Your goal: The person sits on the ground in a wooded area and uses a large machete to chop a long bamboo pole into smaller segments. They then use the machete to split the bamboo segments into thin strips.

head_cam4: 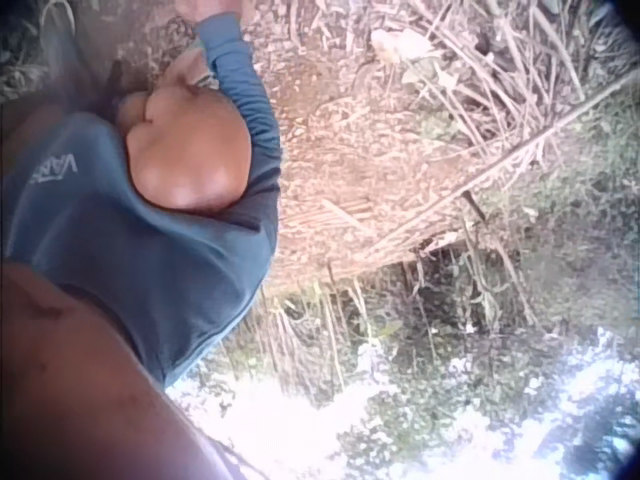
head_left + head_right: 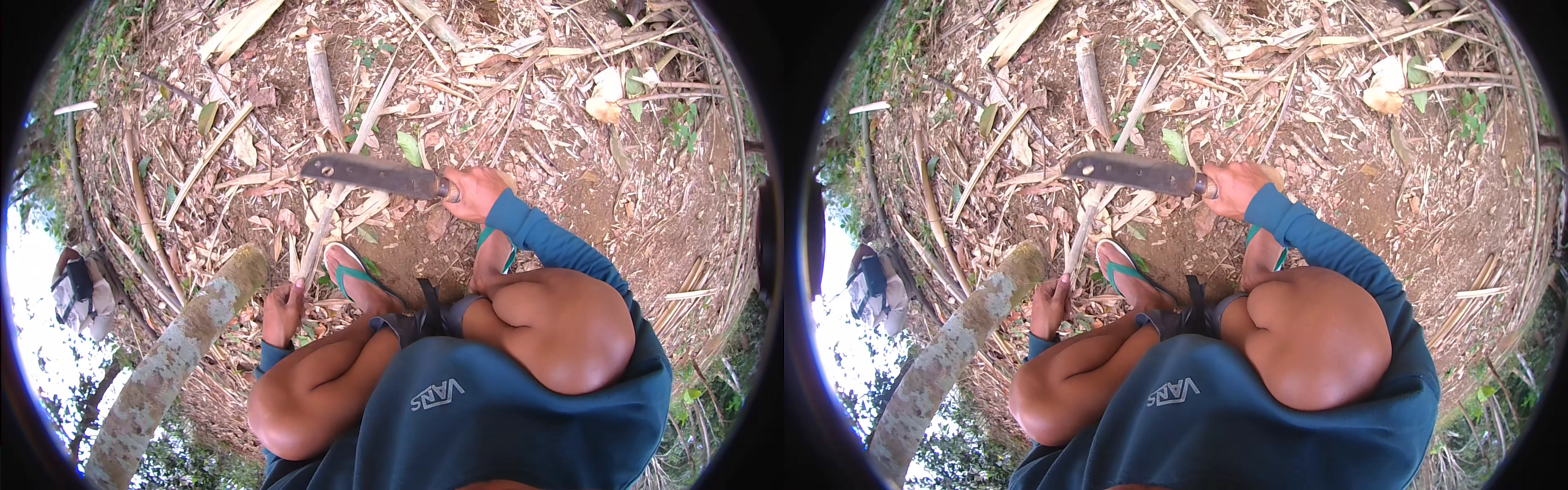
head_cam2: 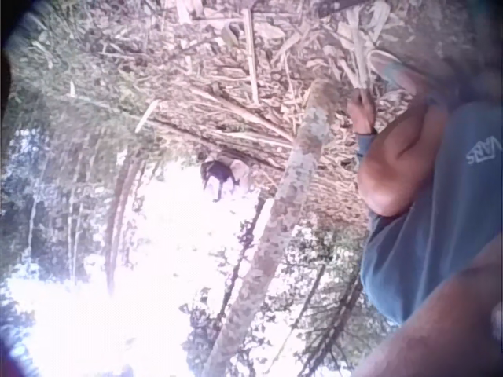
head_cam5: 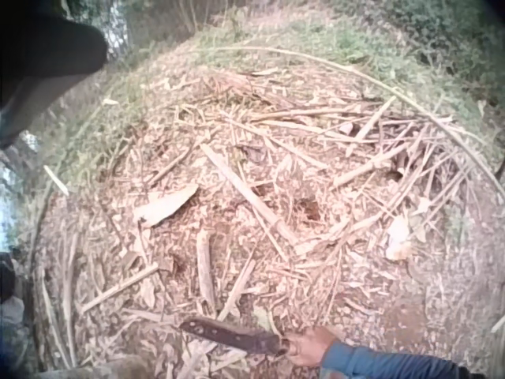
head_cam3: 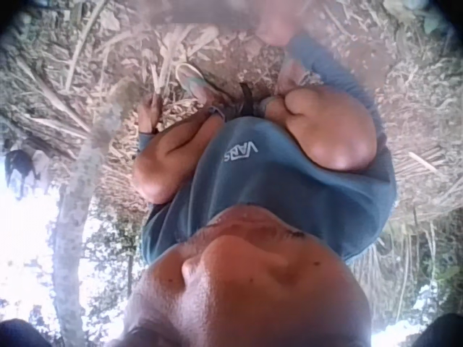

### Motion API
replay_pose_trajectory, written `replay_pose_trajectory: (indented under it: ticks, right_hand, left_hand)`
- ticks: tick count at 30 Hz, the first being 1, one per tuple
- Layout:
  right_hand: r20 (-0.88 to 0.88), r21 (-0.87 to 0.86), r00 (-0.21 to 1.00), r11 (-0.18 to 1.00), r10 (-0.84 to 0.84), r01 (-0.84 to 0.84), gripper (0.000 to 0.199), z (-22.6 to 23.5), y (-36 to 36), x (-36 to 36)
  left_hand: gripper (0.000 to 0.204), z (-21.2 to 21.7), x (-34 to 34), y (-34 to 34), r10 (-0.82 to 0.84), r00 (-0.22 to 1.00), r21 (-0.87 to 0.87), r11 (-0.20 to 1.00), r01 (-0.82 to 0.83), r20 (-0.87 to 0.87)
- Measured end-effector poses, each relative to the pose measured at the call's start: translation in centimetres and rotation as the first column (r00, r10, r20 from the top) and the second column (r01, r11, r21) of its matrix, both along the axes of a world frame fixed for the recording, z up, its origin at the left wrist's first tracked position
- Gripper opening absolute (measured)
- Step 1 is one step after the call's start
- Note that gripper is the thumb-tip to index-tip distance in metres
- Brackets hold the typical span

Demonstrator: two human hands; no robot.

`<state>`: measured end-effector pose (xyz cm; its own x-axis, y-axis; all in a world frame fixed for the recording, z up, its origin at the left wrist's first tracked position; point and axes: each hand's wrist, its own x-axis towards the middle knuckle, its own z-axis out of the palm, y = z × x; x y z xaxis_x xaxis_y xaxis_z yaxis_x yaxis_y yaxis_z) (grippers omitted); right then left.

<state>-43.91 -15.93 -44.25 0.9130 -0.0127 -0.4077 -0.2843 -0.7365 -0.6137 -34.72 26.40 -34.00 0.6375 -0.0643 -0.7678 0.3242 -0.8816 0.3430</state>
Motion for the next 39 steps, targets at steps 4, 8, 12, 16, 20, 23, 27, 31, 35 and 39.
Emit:
replay_pose_trajectory:
  ticks: [4,8,12,16,20,23,27,31,35,39]
  right_hand:
    - [-0.157,-0.027,0.987,1.000,0.009,-0.014,0.032,0.4,-1.5,2.8]
    - [0.045,-0.060,0.989,0.987,-0.144,0.146,0.031,0.0,-1.7,3.0]
    - [0.057,-0.044,0.936,0.938,0.347,-0.345,0.031,-0.1,-0.2,1.3]
    - [-0.052,-0.164,0.997,0.984,0.064,-0.072,0.031,-0.2,-2.7,3.4]
    - [0.010,-0.251,0.988,0.956,-0.152,0.150,0.030,0.3,-5.9,5.6]
    - [-0.104,-0.083,0.995,0.997,0.004,-0.013,0.031,1.3,-3.5,3.4]
    - [0.178,0.039,0.929,0.941,0.325,-0.337,0.027,2.5,2.8,-0.2]
    - [-0.070,0.001,0.980,0.982,0.186,-0.187,0.029,3.1,1.6,2.9]
    - [-0.044,-0.114,0.992,0.987,-0.116,0.111,0.031,4.4,-1.6,5.0]
    - [-0.023,-0.008,0.987,0.988,0.157,-0.157,0.031,5.6,0.3,2.5]
  left_hand:
    - [0.052,-0.1,-0.2,0.5,0.019,0.987,-0.123,0.992,-0.039,-0.160]
    - [0.054,-0.3,-0.4,0.6,-0.102,0.990,-0.109,0.988,0.112,0.096]
    - [0.053,-0.2,-0.5,0.5,0.059,0.989,-0.149,0.986,-0.079,-0.136]
    - [0.055,0.1,-0.8,1.0,0.056,0.980,-0.139,0.987,-0.083,-0.189]
    - [0.051,0.2,-1.1,1.6,0.089,0.993,-0.179,0.979,-0.101,-0.074]
    - [0.041,0.4,-0.9,1.4,-0.073,0.996,-0.034,0.997,0.074,0.041]
    - [0.029,1.1,-0.9,0.3,-0.242,0.942,0.069,0.970,0.232,0.233]
    - [0.031,2.7,-0.4,-1.1,-0.412,0.794,0.219,0.911,0.350,0.448]
    - [0.028,3.3,0.1,-1.7,-0.409,0.776,0.232,0.912,0.337,0.480]
    - [0.026,2.7,0.3,-1.6,-0.386,0.820,0.220,0.921,0.321,0.422]
